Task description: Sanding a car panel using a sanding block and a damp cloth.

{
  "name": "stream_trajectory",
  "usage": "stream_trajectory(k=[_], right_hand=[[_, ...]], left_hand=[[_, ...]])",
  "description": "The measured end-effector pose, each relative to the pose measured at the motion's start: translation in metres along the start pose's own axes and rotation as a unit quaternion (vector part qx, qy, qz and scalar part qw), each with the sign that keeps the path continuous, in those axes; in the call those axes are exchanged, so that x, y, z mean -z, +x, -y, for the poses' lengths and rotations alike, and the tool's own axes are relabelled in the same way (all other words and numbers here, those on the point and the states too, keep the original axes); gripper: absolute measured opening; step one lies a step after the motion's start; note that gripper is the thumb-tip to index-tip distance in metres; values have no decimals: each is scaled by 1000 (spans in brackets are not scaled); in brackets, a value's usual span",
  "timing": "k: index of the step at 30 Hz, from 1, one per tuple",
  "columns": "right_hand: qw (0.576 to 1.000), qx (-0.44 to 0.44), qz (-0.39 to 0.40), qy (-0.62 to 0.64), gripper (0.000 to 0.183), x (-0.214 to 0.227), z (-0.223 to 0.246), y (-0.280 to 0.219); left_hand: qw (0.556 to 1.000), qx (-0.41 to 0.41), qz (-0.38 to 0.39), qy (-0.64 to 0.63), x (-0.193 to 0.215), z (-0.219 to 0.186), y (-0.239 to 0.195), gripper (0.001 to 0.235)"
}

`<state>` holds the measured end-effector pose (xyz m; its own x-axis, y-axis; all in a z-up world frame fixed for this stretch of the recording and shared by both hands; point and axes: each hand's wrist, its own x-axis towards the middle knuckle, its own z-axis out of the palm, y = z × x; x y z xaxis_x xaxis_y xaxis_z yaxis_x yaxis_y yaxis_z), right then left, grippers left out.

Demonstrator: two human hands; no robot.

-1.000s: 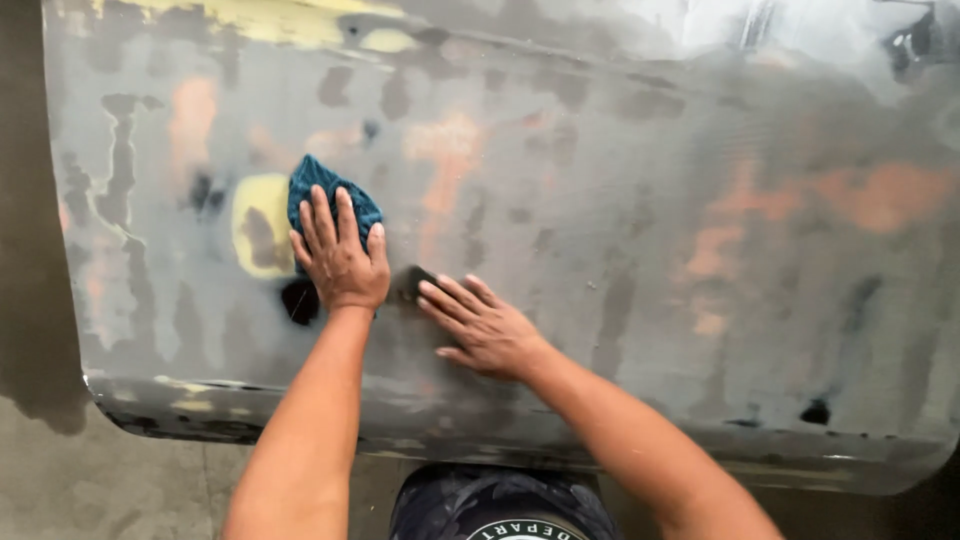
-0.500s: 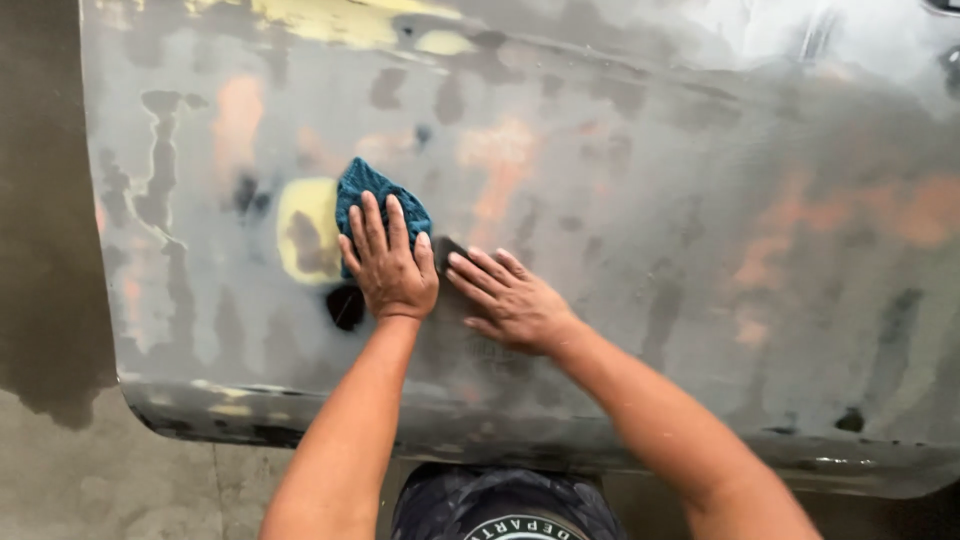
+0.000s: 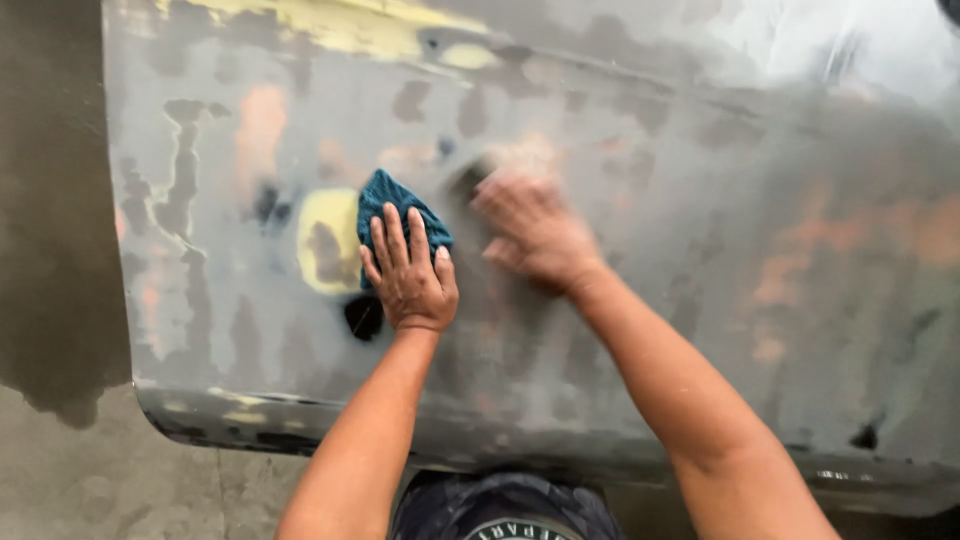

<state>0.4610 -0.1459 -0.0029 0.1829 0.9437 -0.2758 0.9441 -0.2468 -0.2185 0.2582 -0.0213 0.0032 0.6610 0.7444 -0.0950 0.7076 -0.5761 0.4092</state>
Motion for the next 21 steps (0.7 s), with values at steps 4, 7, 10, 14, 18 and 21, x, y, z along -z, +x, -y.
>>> stream_trajectory(k=[4, 7, 10, 14, 18, 21], right_hand=[[967, -211, -146, -7, 75, 5, -16, 2], [981, -149, -69, -101, 81, 11, 17, -19], [996, 16, 69, 48, 85, 11, 33, -61], [985, -157, -63, 24, 81, 10, -65, -115], [936, -320, -141, 38, 80, 16, -68, -122], [960, -196, 109, -167, 85, 19, 29, -130]], left_hand=[[1000, 1, 4, 3, 4, 2, 0, 68], [1000, -9, 3, -4, 4, -2, 3, 68], [1000, -11, 3, 0, 4, -1, 3, 68], [1000, -14, -4, 16, 1, 0, 1, 67], [999, -22, -11, 34, -1, -3, 4, 68], [999, -14, -7, 37, 5, -5, 3, 68]])
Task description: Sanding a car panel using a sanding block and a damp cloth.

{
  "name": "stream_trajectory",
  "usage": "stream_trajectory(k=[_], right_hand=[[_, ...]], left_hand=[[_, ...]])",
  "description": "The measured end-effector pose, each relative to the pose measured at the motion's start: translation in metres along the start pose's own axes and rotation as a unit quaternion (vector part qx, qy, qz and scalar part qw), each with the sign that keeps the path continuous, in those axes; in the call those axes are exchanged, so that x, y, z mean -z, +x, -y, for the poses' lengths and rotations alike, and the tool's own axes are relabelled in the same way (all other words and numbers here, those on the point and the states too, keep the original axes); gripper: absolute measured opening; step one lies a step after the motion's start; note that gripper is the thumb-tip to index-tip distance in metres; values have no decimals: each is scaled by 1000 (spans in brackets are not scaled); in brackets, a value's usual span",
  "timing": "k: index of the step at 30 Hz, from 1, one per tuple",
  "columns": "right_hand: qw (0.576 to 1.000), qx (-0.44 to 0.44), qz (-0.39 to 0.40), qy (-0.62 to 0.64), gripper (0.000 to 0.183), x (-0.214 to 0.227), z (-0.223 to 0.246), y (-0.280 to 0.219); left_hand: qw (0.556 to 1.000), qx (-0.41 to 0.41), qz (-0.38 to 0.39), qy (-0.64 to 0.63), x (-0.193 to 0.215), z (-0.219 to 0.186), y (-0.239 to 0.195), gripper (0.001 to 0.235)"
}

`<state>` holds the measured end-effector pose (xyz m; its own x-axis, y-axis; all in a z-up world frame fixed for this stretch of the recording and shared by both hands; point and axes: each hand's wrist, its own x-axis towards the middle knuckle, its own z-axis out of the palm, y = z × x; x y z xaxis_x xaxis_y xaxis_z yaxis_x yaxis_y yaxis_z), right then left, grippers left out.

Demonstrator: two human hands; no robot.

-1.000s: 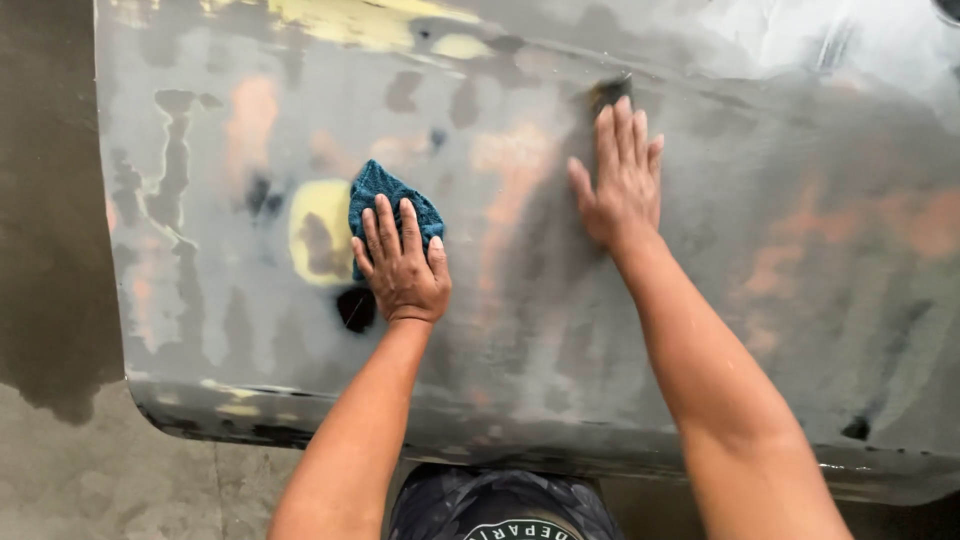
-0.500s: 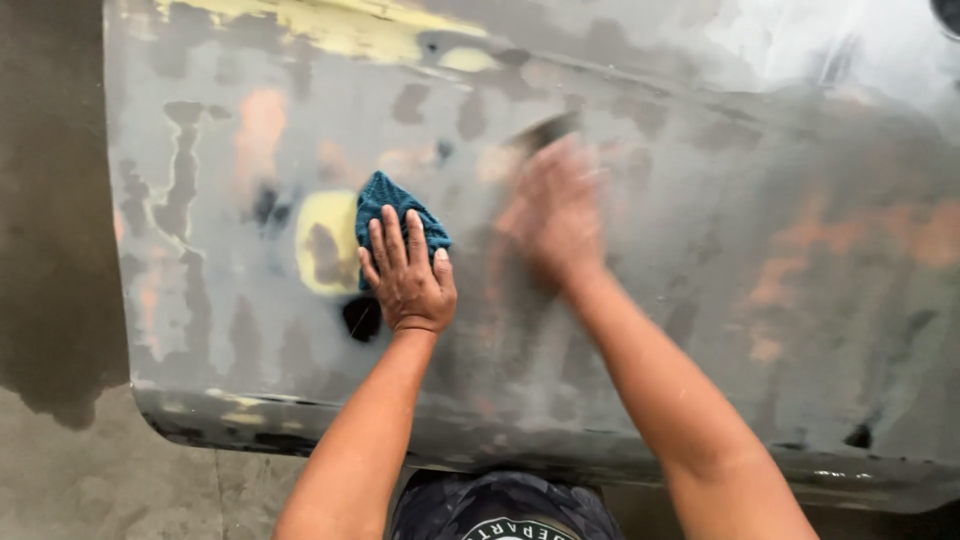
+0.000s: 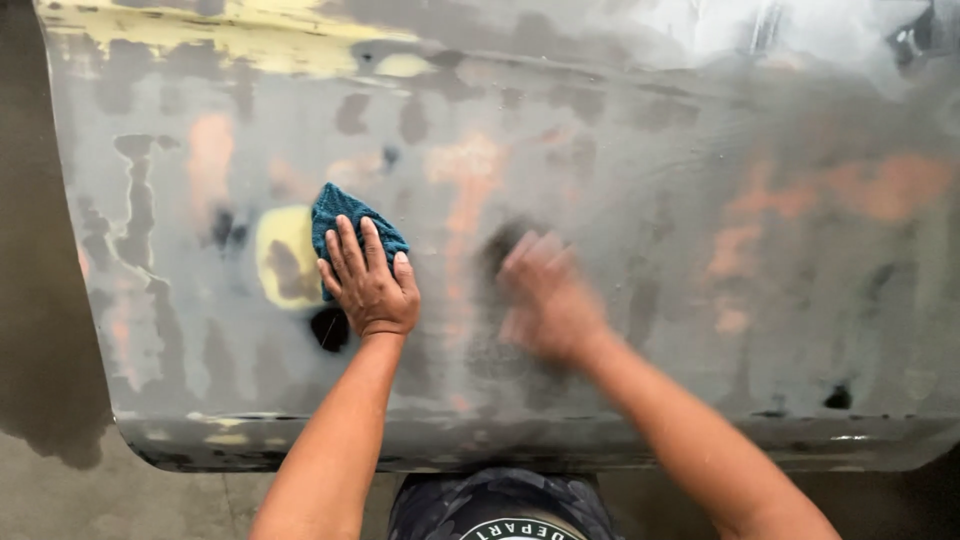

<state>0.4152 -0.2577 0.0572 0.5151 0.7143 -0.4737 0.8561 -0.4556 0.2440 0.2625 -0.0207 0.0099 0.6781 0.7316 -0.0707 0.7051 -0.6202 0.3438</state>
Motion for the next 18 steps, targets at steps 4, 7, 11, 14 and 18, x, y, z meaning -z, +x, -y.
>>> stream_trajectory(k=[4, 7, 11, 14, 18], right_hand=[[887, 317, 12, 335, 78, -38, -8, -29], [981, 79, -104, 145, 69, -54, -75, -10], [930, -167, -183, 272, 77, -44, -76, 3], [972, 63, -36, 222, 86, 7, 10, -27], [874, 341, -45, 344, 81, -47, 63, -90]], left_hand=[[1000, -3, 5, -2, -2, -1, 1, 68], [1000, 1, 9, 0, 1, 1, -4, 68], [1000, -11, -1, -7, -4, -1, 2, 69], [1000, -6, -5, -4, -1, -1, -1, 69], [1000, -9, -3, -4, -4, 1, -2, 69]])
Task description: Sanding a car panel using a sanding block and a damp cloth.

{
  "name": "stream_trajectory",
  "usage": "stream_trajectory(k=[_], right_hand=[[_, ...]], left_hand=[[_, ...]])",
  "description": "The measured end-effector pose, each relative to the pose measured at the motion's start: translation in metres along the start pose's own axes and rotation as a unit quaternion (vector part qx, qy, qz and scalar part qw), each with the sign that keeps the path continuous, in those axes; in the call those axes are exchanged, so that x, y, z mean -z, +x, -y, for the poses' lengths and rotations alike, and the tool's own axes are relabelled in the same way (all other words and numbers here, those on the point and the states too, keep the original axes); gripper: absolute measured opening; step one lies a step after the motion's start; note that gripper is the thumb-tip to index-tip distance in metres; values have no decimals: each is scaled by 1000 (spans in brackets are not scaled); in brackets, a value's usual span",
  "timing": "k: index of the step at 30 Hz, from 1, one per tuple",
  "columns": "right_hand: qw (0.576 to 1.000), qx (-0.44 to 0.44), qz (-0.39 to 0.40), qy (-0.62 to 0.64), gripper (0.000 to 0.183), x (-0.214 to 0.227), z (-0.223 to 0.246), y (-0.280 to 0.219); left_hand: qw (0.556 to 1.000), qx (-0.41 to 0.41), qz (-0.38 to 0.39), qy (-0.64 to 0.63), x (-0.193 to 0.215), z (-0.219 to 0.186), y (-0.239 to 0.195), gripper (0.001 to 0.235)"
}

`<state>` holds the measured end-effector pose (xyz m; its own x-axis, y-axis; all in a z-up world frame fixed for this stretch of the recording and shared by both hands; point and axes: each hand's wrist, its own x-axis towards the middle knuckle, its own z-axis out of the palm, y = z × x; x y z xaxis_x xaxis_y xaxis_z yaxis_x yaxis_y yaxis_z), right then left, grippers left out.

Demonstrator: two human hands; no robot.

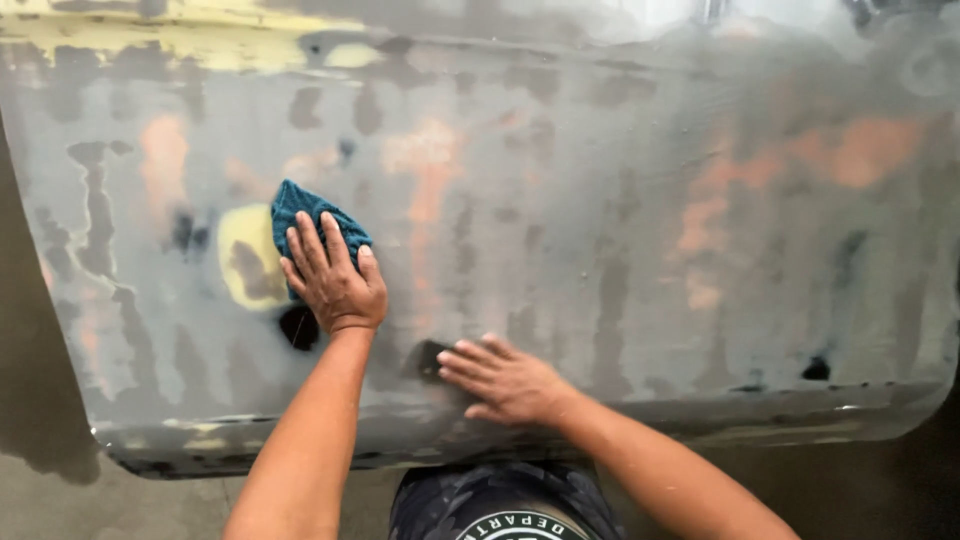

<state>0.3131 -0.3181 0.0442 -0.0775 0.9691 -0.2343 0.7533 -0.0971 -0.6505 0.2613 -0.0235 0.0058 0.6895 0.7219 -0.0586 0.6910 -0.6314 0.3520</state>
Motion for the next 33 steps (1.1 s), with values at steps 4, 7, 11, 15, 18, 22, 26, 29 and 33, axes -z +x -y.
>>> stream_trajectory(k=[4, 7, 11, 15, 18, 22, 26, 29, 33], right_hand=[[951, -243, 141, -128, 70, 86, -63, -13], [921, -319, -128, -182, 76, 88, -104, -43], [922, -343, -4, -180, 77, 118, -21, 4], [996, -70, 17, 43, 77, -4, 12, -35], [977, -155, -13, -144, 68, 32, -58, -56], [886, -414, -176, -110, 71, 111, -112, -70], [920, -291, -230, -123, 84, 60, -69, -69], [973, -152, -145, -93, 86, 14, -15, -90], [956, -241, -101, -136, 80, 4, -20, -162]], left_hand=[[1000, 5, 5, 3, 4, -2, 1, 69], [1000, 6, 4, -2, 6, -2, 0, 69], [1000, 7, 6, -3, 2, -4, 0, 69], [1000, 3, 9, -1, 3, -2, 1, 69], [1000, -2, 9, 5, 2, -1, 1, 70], [1000, -6, 4, 11, -5, -4, 0, 69], [999, -47, 22, 13, -17, -42, 4, 72], [991, -121, 47, 12, -35, -103, 9, 75], [946, -309, 83, -59, -59, -185, -27, 73]])
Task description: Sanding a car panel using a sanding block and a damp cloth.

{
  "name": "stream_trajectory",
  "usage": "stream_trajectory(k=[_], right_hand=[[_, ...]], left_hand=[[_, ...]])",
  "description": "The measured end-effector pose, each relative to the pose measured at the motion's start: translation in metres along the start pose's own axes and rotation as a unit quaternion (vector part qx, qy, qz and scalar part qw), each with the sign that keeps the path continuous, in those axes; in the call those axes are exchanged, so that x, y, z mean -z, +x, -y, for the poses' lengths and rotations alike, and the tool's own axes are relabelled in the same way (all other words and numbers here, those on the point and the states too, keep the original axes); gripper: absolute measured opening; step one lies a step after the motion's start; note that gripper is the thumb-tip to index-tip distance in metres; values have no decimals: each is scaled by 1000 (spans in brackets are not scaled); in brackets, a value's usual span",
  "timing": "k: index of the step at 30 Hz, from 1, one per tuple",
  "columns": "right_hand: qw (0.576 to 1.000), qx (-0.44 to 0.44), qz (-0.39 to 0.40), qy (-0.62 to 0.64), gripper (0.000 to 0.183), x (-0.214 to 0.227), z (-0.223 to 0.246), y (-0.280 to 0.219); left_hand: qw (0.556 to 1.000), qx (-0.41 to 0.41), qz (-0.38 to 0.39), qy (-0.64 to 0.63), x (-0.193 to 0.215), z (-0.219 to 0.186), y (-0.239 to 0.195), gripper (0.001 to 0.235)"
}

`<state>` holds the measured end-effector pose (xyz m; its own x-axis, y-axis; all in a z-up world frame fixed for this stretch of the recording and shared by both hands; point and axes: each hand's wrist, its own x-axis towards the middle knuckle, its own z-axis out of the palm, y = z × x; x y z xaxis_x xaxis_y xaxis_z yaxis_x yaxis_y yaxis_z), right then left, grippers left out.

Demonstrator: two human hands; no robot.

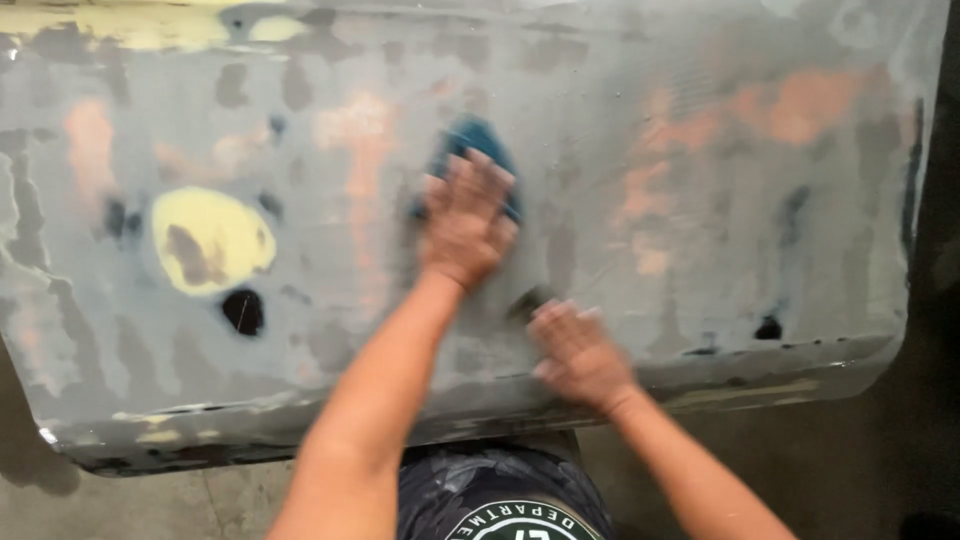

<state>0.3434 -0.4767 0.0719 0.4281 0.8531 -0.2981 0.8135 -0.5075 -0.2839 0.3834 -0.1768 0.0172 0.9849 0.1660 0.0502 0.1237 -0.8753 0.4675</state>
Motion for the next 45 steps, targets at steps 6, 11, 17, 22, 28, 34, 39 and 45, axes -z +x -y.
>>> stream_trajectory(k=[6, 11, 17, 22, 28, 34, 39, 45], right_hand=[[962, -248, -109, -23, 83, 45, -94, 12], [969, -209, -133, 11, 93, 29, -66, 69], [991, -100, -82, 38, 91, 7, 44, 114], [992, -11, 22, 125, 86, -1, 82, 92], [998, -5, -44, -41, 87, 0, 9, 47], [985, -158, -64, -9, 85, -7, 37, 43], [984, -162, -79, -8, 85, -40, 156, 86], [988, -94, -102, 74, 76, -93, 303, 177]], left_hand=[[958, -193, 188, -95, 16, -63, -117, 69], [985, 59, 159, 8, 41, 61, -201, 72], [909, 400, -103, 52, 43, 77, -210, 71], [972, 228, 20, 44, 24, -21, -205, 66], [994, 72, 31, -80, 34, 8, -233, 67], [958, 275, -18, 76, 78, 152, -306, 71], [851, 506, -129, 58, 81, 189, -324, 73], [960, 267, -33, -78, 135, 162, -353, 75]])
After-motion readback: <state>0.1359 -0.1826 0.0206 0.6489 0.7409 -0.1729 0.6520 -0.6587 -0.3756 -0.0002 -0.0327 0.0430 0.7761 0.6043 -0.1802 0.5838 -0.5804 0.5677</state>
